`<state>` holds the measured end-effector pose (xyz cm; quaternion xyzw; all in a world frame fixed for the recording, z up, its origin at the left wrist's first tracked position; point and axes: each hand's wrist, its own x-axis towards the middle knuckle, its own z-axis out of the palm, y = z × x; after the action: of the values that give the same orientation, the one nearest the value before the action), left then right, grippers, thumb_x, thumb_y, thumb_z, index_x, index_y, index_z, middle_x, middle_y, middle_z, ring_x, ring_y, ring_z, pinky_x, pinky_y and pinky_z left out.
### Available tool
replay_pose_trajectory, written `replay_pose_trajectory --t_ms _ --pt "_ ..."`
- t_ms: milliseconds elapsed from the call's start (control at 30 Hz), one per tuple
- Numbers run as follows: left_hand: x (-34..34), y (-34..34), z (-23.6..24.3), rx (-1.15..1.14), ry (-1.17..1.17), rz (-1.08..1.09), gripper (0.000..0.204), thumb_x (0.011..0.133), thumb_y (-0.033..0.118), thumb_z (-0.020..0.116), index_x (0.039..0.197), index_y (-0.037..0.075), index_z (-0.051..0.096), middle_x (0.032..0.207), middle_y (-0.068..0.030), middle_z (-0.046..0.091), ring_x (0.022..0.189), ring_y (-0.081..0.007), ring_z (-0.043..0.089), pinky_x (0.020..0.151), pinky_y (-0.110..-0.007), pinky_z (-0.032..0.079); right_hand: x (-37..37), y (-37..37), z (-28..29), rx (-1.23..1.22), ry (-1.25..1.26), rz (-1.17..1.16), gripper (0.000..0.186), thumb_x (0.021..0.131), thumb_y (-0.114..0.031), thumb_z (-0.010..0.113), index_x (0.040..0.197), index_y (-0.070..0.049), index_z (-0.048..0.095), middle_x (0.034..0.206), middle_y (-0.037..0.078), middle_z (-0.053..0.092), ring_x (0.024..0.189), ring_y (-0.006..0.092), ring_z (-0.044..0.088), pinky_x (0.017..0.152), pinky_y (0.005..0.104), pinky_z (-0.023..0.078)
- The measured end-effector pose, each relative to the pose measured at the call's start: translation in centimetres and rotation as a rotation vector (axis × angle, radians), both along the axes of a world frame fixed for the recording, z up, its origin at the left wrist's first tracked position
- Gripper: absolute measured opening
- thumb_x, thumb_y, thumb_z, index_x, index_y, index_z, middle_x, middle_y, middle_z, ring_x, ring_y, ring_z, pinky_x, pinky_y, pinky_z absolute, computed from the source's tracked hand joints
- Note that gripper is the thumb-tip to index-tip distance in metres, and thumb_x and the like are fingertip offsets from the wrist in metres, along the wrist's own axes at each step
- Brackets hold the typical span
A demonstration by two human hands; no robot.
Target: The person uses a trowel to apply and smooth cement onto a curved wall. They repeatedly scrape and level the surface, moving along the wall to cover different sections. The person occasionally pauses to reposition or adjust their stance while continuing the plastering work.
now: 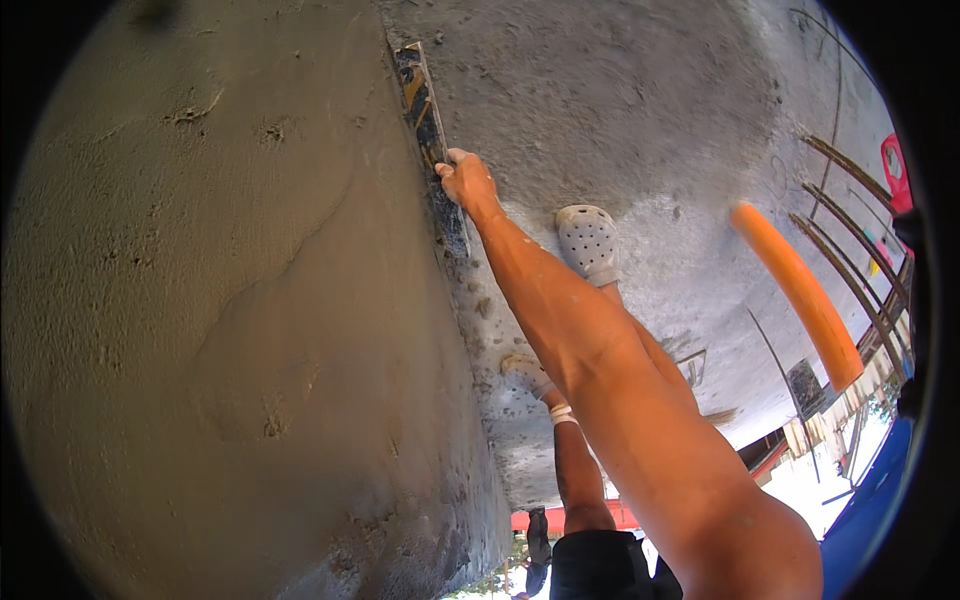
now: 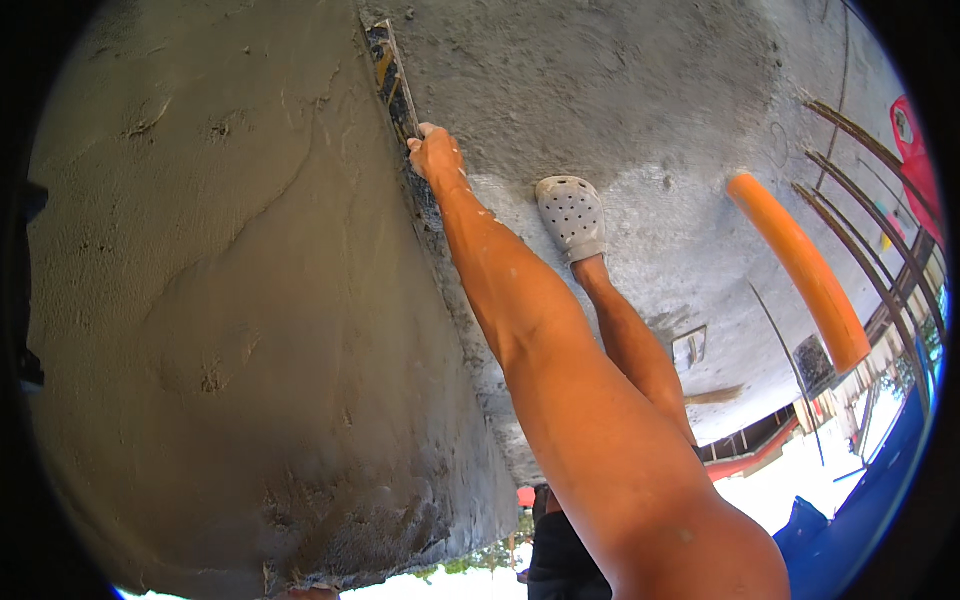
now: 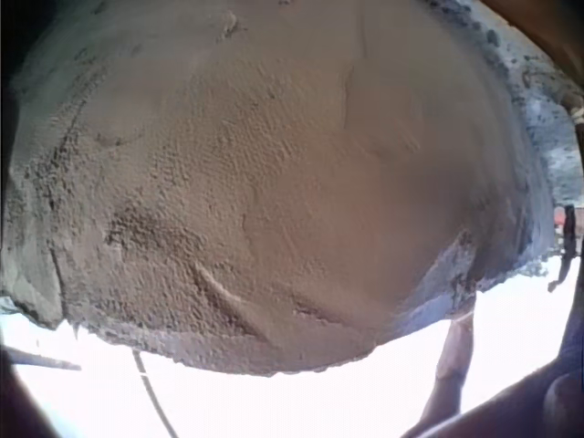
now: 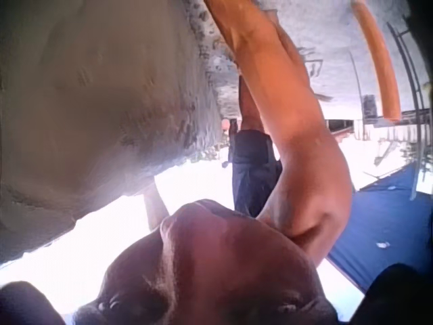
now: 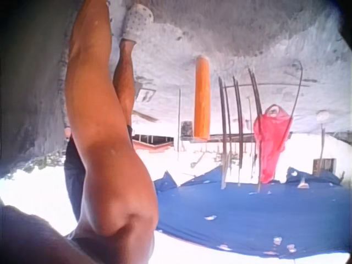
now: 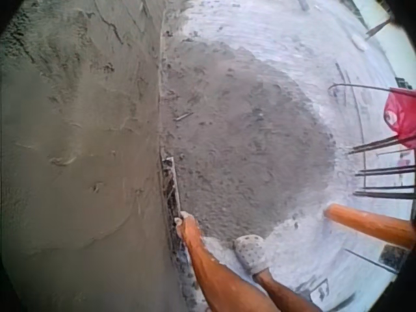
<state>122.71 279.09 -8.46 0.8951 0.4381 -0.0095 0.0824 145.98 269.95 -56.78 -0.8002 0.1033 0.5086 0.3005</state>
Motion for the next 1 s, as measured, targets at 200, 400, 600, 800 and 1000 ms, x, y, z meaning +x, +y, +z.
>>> replay_pose_trajectory --t_ms 200,400,600,800,1000 --pt "0.3 0.7 -0.7 -0.010 0.015 -0.003 0.075 0.103 0.063 0.015 0.157 0.014 0.031 0.165 -0.0183 0.022 0.152 -0.0386 0.021 0.126 -0.057 0.013 0.1 1.3 -2.3 -0.040 -0.055 -0.030 0.042 0.095 -0.031 0.068 0.132 -0.013 0.065 0.120 0.021 0.070 0.118 0.0379 0.064 0.099 0.0450 0.048" --pt "0.4 1.0 -0.7 -0.018 0.037 -0.006 0.075 0.102 0.063 0.014 0.157 0.014 0.030 0.165 -0.0182 0.021 0.152 -0.0388 0.021 0.126 -0.057 0.013 -0.1 1.6 -2.7 -0.002 -0.069 0.014 0.034 0.095 -0.030 0.068 0.123 -0.010 0.067 0.113 0.023 0.071 0.112 0.0409 0.065 0.094 0.0469 0.049" --pt "0.2 1.2 -0.7 -0.020 0.032 -0.014 0.075 0.102 0.063 0.014 0.158 0.014 0.030 0.165 -0.0180 0.021 0.152 -0.0390 0.021 0.125 -0.057 0.013 0.2 1.8 -1.5 0.068 -0.026 0.040 0.034 0.094 -0.028 0.068 0.122 -0.010 0.068 0.113 0.024 0.071 0.112 0.0416 0.065 0.094 0.0476 0.049" --pt "0.2 1.1 0.0 -0.022 0.022 -0.019 0.076 0.102 0.063 0.013 0.158 0.014 0.029 0.165 -0.0179 0.021 0.152 -0.0391 0.021 0.125 -0.058 0.013 -0.2 1.1 0.1 0.107 -0.044 0.047 0.043 0.094 -0.031 0.067 0.131 -0.008 0.065 0.122 0.025 0.068 0.120 0.0410 0.062 0.101 0.0466 0.047" --pt "-0.8 0.7 1.3 -0.012 0.001 -0.017 0.076 0.102 0.063 0.012 0.158 0.015 0.029 0.165 -0.0178 0.021 0.152 -0.0393 0.021 0.125 -0.058 0.013 -0.5 1.2 3.5 0.142 -0.105 0.059 0.049 0.094 -0.032 0.066 0.135 -0.005 0.061 0.127 0.026 0.065 0.124 0.0410 0.060 0.103 0.0455 0.046"
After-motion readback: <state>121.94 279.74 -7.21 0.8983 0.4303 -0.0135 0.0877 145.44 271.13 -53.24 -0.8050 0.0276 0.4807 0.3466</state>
